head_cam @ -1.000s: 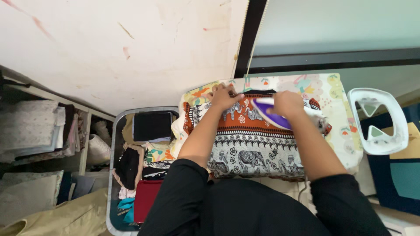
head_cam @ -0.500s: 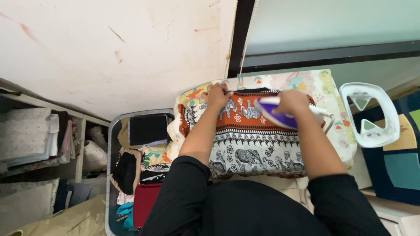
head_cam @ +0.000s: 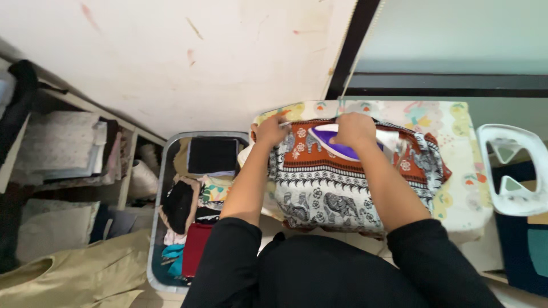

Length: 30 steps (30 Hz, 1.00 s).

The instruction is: The person irons a shirt on an ironing board, flipping and smoothing the fabric as they move the iron across different sections.

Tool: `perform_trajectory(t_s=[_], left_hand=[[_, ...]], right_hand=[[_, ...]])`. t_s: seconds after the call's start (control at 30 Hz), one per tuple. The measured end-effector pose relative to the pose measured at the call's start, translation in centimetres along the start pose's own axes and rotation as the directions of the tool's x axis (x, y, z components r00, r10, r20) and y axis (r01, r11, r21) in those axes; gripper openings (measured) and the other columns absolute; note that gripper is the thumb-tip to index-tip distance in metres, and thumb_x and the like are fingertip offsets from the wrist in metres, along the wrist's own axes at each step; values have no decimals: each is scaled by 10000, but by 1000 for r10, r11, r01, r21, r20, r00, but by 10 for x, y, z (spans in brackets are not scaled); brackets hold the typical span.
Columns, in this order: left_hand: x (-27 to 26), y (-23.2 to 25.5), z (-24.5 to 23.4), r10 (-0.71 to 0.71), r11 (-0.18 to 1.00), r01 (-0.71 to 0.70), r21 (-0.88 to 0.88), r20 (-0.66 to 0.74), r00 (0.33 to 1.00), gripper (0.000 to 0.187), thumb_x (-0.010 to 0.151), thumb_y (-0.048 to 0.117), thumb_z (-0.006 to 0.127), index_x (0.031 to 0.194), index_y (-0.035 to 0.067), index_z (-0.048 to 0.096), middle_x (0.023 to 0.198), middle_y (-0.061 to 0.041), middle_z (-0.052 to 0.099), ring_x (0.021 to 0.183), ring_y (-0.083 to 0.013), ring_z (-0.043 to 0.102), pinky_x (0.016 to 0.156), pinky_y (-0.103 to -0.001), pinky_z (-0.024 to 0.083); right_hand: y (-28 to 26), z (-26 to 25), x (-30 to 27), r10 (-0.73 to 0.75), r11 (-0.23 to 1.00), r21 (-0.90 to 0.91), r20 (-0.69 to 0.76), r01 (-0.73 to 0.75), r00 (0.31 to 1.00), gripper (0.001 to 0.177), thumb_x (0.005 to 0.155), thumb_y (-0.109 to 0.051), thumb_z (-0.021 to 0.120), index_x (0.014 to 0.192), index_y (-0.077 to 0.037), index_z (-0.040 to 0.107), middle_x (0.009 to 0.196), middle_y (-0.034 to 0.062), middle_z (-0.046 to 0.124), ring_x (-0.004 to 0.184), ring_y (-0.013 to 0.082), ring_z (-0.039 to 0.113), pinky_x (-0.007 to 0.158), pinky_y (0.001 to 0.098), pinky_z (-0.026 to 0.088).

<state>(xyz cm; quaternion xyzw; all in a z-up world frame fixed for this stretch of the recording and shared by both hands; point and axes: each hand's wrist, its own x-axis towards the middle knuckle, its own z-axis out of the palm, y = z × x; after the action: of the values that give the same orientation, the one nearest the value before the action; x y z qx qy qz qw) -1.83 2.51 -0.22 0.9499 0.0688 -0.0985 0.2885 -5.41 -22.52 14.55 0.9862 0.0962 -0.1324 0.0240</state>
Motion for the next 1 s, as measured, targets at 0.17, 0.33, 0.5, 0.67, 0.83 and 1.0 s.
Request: perform_trajectory(t_s=[0.17, 0.33, 0.5, 0.67, 0.83, 1.0], left_hand=[[7, -32, 29, 41, 985, -70, -158, -182, 982, 347, 860, 452, 691, 1151, 272, 747, 1027, -62, 780, 1046, -269, 712, 1007, -491, 399], [0, -26, 33, 22, 984, -65, -166, -247, 969, 320, 887, 416, 659, 1144, 234, 719, 1002, -55, 779, 1046, -262, 705, 1016, -516, 323], [-5, -24, 27, 30, 979, -70, -193, -203, 979, 322, 915, 410, 628, 1165, 225, 708, 1004, -68, 778, 1053, -257, 703, 1063, -483, 307], [0, -29, 33, 41, 977, -91, -191, -251, 967, 318, 904, 420, 641, 1145, 222, 707, 1006, -88, 769, 1061, -276, 688, 1035, -497, 308], [3, -34, 39, 89, 981, -135, -137, -297, 951, 276, 892, 400, 644, 1090, 220, 715, 1008, -90, 765, 1060, -295, 687, 1005, -525, 338], [-10, -18, 26, 84, 991, -109, -77, -275, 958, 284, 916, 367, 634, 1155, 220, 672, 1046, -81, 757, 1103, -311, 672, 1035, -587, 335]], right_hand=[[-41, 10, 28, 142, 985, 113, -97, -131, 985, 578, 702, -496, 903, 1082, -83, 766, 1058, 135, 765, 973, 306, 749, 812, 418, 598], [-56, 1, 57, 37, 999, 17, 20, -37, 999, 578, 694, -501, 916, 1064, -76, 787, 1095, 138, 758, 1029, 293, 734, 869, 396, 583], [-58, 5, 71, 129, 985, 118, -44, -123, 991, 563, 721, -451, 904, 1120, -77, 771, 1116, 151, 758, 1020, 298, 748, 863, 384, 593], [-51, 5, 67, 14, 1000, 4, 32, -14, 999, 597, 703, -472, 913, 1110, -59, 769, 1138, 146, 735, 1057, 302, 716, 883, 409, 576], [-32, 24, -25, -88, 996, -7, 206, 91, 975, 485, 717, -414, 881, 1101, -135, 783, 1109, 136, 758, 1033, 309, 740, 889, 433, 591], [23, 52, -122, 70, 997, -38, 154, -65, 986, 470, 728, -478, 860, 1055, -150, 779, 1096, 130, 748, 1016, 301, 738, 854, 435, 598]])
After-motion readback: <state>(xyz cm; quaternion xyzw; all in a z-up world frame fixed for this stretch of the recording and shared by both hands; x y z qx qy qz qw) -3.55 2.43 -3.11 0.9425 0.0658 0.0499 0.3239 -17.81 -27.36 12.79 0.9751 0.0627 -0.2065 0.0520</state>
